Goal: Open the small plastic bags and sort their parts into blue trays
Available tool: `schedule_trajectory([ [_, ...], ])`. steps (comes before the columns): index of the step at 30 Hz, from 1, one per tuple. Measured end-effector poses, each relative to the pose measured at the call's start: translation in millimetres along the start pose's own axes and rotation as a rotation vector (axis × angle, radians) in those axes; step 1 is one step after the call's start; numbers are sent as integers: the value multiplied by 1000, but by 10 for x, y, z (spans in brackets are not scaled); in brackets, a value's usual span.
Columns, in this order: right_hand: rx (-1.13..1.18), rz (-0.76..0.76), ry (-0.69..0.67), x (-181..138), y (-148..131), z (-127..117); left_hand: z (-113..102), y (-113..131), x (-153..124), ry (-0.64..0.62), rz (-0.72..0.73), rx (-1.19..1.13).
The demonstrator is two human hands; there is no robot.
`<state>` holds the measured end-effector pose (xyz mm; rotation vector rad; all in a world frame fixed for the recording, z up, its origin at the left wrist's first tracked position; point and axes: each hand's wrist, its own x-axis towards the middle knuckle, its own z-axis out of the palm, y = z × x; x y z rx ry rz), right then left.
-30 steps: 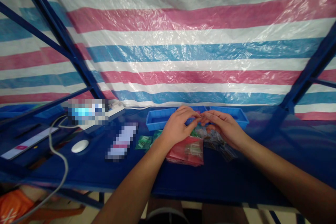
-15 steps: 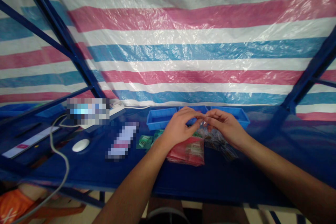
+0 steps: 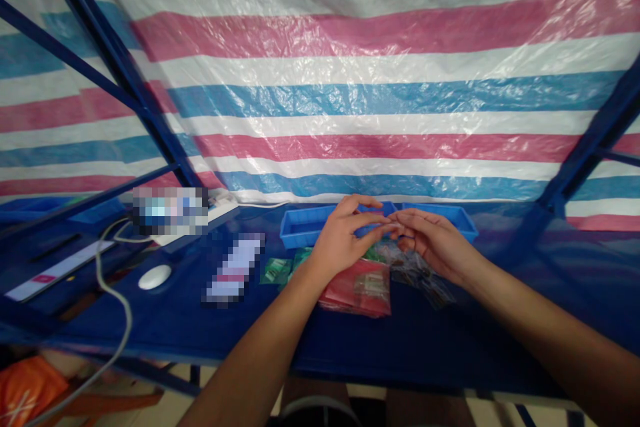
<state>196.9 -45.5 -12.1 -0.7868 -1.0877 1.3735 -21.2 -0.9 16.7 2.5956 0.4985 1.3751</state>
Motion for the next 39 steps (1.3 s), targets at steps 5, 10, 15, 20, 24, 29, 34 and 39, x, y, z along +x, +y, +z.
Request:
schedule_trajectory([
  [5, -181, -56, -98, -60, -50, 47, 2, 32, 10, 6, -120, -84],
  [10, -388, -137, -113, -70, -40, 85, 17, 43, -3, 16, -150, -80],
  [15, -214, -73, 17, -17, 5, 56, -21, 105, 5, 56, -76, -14],
  [20, 48, 107, 36, -44, -12, 75, -32, 82, 21, -37, 100, 23],
  [24, 101, 228, 3, -84, -48, 131, 5, 29, 6, -66, 100, 6],
  [29, 77, 185, -35, -76, -76, 134, 45, 67, -5, -20, 15, -34],
  [34, -41, 54, 28, -48, -107, 92, 70, 76, 18, 99, -237, -170],
  [39, -299, -218, 113, -39, -84, 103, 83, -34, 22, 130, -401, -418],
])
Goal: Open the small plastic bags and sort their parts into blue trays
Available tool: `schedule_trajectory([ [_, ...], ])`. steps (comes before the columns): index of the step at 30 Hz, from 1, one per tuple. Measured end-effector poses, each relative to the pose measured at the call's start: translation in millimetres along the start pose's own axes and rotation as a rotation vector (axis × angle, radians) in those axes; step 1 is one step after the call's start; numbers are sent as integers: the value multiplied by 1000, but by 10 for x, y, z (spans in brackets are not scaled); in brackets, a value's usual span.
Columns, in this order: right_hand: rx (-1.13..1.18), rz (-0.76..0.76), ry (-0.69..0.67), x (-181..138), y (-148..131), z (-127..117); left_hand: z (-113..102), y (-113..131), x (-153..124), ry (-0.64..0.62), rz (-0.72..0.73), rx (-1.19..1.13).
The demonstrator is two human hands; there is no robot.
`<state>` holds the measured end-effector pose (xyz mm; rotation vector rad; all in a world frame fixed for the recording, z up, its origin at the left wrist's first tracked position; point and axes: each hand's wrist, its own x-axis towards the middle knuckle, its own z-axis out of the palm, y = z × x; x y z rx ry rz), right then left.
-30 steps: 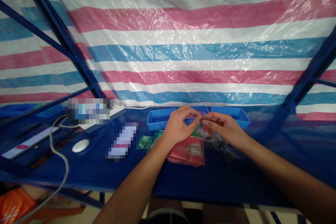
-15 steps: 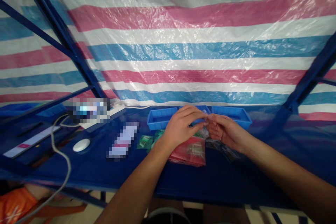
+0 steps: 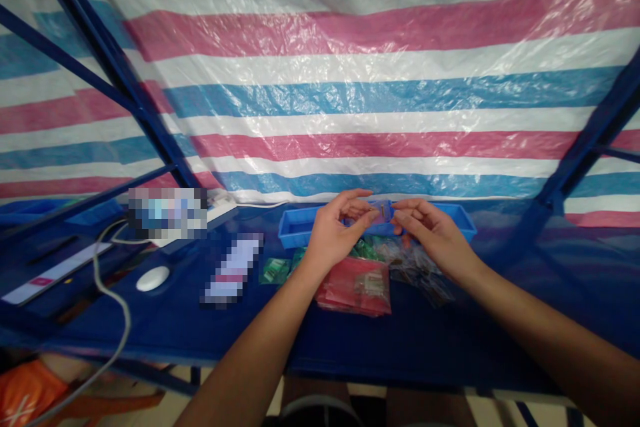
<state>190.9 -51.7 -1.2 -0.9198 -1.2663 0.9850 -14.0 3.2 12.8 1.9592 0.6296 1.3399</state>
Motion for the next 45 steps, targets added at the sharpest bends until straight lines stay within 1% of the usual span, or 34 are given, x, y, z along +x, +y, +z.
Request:
schedule_trajectory([
  [2, -24, -40, -50, -4, 26, 22, 10, -32, 0, -55, -39, -48],
  [5, -18, -45, -106, 8, 67, 19, 39, -54, -13, -108, -82, -69],
  [7, -53, -53, -78, 36, 78, -41, 39, -54, -20, -101, -79, -32],
  [8, -100, -74, -39, 54, 74, -93, 29, -52, -21, -85, -67, 14],
  [10, -274, -162, 85, 97, 50, -239, -9, -50, -21, -43, -22, 154],
  [13, -722, -405, 286, 160, 6, -496, -69, -60, -23, -29, 53, 404],
  [14, -856, -470, 301, 179, 1, -569, -81, -68, -26, -38, 71, 468],
  [15, -965, -509, 279, 195, 2, -626, -87, -77, -30, -49, 85, 517],
  [16, -1053, -528, 232, 207, 10, -664, -88, -85, -33, -60, 95, 552],
  [18, -1148, -532, 133, 216, 34, -677, -82, -99, -39, -77, 105, 589],
  [20, -1148, -529, 18, 194, 49, -612, -76, -104, -43, -83, 106, 607],
  [21, -1122, -532, -66, 172, 48, -559, -75, -104, -44, -84, 102, 614],
  [23, -1050, -532, -290, 114, 36, -433, -77, -102, -47, -87, 94, 626],
  [25, -985, -547, -460, 55, 28, -312, -79, -102, -52, -98, 90, 643],
  [27, -958, -552, -527, 12, 37, -225, -79, -103, -56, -116, 96, 663],
  [30, -967, -517, -541, -15, 82, -176, -72, -98, -58, -124, 106, 679],
  [33, -1001, -467, -557, -15, 131, -194, -63, -81, -57, -118, 97, 675],
  [39, -1056, -421, -482, 11, 182, -261, -51, -38, -65, -155, 55, 674],
  [40, -1057, -425, -457, 15, 179, -268, -51, -31, -66, -156, 51, 667],
  [42, -1032, -435, -359, 17, 163, -273, -53, -17, -64, -160, 62, 626],
  [45, -872, -394, -175, 6, 138, -250, -53, -4, -61, -204, 131, 507],
])
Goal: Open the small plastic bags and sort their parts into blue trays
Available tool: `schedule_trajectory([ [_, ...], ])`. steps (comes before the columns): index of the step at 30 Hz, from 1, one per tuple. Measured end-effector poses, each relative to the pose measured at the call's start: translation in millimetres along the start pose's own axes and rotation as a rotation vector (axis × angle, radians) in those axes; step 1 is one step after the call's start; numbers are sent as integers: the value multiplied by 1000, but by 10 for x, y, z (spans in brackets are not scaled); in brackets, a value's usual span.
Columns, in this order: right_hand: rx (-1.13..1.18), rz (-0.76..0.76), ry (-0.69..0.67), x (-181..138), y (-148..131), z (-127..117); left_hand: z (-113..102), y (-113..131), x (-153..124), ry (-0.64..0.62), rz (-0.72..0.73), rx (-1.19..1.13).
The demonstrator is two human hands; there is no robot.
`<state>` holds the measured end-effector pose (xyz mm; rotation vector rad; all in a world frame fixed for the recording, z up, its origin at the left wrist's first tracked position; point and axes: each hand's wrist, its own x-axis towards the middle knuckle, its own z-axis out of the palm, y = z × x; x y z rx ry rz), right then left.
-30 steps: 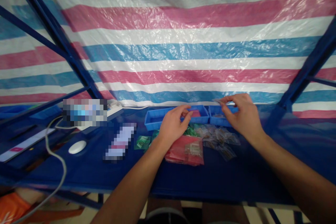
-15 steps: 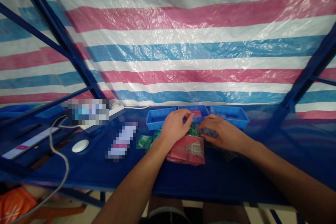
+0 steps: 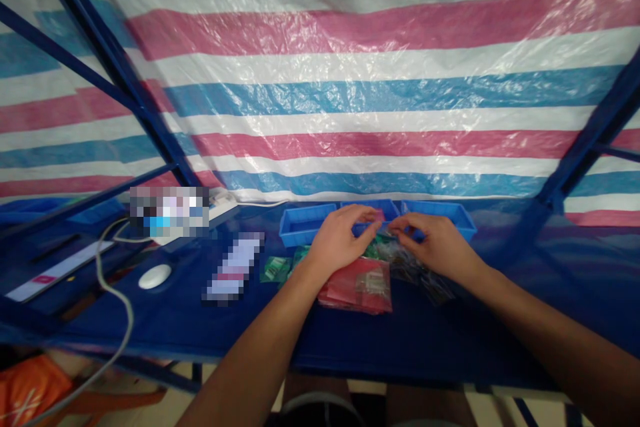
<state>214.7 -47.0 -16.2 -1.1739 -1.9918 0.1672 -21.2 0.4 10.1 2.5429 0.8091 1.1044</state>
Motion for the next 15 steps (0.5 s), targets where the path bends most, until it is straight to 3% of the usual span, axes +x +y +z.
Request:
schedule_trajectory([
  [3, 314, 128, 82, -1, -40, 46, 10, 2, 2, -43, 49, -100],
  [8, 760, 231, 94, 10, -74, 157, 25, -1, 15, -63, -24, -187],
  [15, 845, 297, 110, 36, -72, 178, 13, 47, 30, -37, -56, -225],
])
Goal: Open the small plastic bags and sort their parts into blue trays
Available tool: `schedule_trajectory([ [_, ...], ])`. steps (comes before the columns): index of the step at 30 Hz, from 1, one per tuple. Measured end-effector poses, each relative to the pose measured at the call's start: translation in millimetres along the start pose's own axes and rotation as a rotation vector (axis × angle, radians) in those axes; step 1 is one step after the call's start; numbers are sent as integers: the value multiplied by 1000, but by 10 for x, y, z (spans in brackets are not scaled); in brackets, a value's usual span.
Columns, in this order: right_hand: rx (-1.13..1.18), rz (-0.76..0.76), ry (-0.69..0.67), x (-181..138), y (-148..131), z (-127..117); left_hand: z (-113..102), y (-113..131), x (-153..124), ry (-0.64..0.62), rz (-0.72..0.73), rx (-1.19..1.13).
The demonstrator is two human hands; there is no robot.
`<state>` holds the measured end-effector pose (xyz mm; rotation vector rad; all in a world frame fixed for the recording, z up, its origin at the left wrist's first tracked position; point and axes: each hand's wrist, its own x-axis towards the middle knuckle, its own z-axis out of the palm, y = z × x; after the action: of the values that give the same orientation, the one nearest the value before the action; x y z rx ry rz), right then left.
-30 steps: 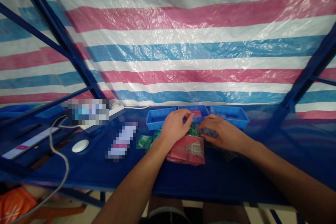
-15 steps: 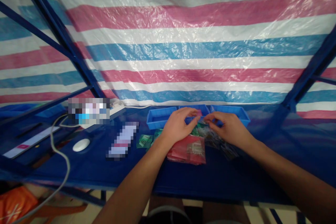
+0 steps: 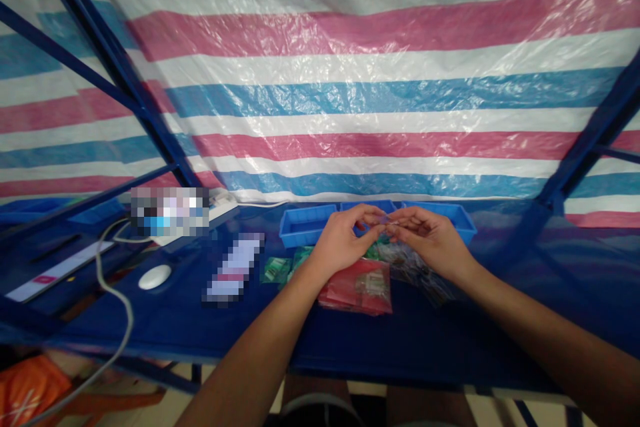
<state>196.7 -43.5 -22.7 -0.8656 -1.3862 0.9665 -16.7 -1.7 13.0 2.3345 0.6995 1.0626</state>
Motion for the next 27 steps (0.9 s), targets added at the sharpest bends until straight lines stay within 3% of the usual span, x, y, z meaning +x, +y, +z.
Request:
schedule_trajectory([
  [3, 38, 16, 16, 8, 0, 4, 4, 21, -15, 26, 42, 51],
  [8, 246, 147, 71, 9, -24, -8, -45, 53, -27, 27, 353, 233],
  [11, 315, 254, 47, 5, -25, -38, -67, 46, -12, 0, 415, 289],
  [17, 327, 353, 2, 2, -81, -31, -60, -6, 10, 28, 401, 260],
  [22, 253, 301, -72, -17, -158, -15, -40, 5, -17, 98, 273, 191],
  [27, 101, 250, -85, -21, -133, -17, -33, 63, -39, 29, 187, 166],
])
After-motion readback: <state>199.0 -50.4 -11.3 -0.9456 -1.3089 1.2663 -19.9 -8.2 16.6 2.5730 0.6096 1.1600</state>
